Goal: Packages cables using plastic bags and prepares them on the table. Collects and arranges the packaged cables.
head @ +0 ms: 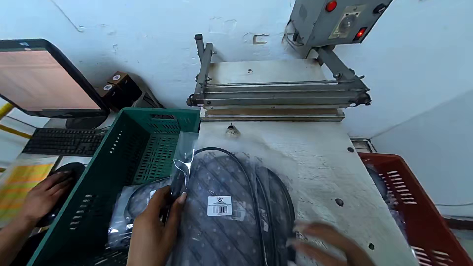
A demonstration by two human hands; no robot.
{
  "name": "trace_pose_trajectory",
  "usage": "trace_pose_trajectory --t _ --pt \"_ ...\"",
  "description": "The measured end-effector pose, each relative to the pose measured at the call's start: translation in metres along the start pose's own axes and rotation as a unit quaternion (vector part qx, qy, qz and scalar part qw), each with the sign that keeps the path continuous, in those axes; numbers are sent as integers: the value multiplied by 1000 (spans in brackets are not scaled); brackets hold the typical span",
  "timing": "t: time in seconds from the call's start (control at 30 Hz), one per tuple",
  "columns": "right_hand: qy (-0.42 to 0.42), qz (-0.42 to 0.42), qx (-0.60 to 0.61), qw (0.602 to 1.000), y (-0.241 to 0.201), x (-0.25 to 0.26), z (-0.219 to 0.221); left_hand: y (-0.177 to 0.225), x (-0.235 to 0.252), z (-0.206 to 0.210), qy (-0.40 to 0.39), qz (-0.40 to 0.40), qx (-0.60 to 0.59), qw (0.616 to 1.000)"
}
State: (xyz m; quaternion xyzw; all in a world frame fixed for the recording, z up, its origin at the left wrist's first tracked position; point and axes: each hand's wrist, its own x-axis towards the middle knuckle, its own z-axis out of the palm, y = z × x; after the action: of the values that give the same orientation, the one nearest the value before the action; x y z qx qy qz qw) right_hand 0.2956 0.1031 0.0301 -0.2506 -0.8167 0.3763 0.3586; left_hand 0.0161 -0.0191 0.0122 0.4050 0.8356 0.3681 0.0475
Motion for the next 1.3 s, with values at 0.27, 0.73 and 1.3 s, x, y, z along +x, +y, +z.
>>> trace_pose_trajectory --t 0.27,0.73,1.3 --pt "19 158 279 947 29 73 15 30 53 -7 -185 -90 -466 860" --pt "139 282 230 921 73 73 1 83 111 48 -189 -102 -307 927" --pt "252 360 75 895 122 125 -5 86 162 116 -248 -157 -145 945"
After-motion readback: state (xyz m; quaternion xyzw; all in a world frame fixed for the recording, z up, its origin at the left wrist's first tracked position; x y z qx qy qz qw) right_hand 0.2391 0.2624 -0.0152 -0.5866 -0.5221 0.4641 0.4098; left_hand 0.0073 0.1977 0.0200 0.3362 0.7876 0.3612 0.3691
